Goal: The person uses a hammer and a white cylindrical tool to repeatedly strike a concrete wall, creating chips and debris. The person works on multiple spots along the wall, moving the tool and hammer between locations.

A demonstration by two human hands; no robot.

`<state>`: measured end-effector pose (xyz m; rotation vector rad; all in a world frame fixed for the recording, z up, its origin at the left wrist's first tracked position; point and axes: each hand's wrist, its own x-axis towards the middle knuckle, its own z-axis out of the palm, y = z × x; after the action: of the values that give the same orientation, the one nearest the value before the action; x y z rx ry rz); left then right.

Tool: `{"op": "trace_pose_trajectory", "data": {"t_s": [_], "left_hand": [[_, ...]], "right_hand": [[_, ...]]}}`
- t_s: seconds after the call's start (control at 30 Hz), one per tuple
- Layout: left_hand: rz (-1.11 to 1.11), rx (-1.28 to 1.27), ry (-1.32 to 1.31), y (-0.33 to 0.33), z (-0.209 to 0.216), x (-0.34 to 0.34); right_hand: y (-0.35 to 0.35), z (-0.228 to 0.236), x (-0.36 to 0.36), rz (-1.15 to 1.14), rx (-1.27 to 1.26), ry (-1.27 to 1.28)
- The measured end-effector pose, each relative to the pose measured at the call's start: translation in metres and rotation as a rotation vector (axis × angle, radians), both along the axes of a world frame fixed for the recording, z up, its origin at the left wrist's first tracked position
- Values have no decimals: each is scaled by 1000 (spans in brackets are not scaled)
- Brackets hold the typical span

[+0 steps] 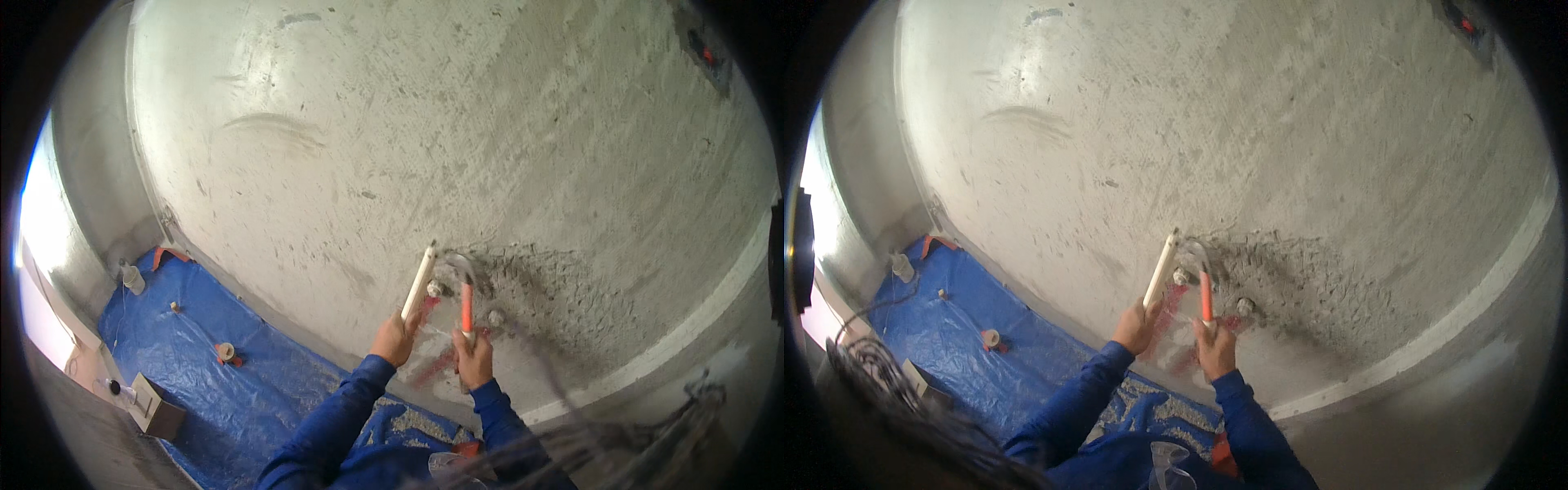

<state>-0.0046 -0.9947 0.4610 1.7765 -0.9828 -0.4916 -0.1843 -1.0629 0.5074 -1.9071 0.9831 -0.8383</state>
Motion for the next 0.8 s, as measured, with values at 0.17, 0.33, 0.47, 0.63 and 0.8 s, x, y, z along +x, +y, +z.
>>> {"op": "trace_pose_trajectory", "data": {"t_s": [0.17,0.33,0.47,0.63,0.8], "left_hand": [[-27,-57,32,-6,-22,20],[-44,0,76,-7,-34,33],[-15,92,-44,16,-10,28],[-98,-16,-232,11,36,-5],[-111,-34,-168,-13,57,5]], "right_hand": [[0,-4,-10,164,-198,-657],[-4,-20,9,147,-273,-201],[7,-29,-10,12,238,-170],[32,13,-40,80,74,-452],[48,53,-42,189,-239,-639]]}}
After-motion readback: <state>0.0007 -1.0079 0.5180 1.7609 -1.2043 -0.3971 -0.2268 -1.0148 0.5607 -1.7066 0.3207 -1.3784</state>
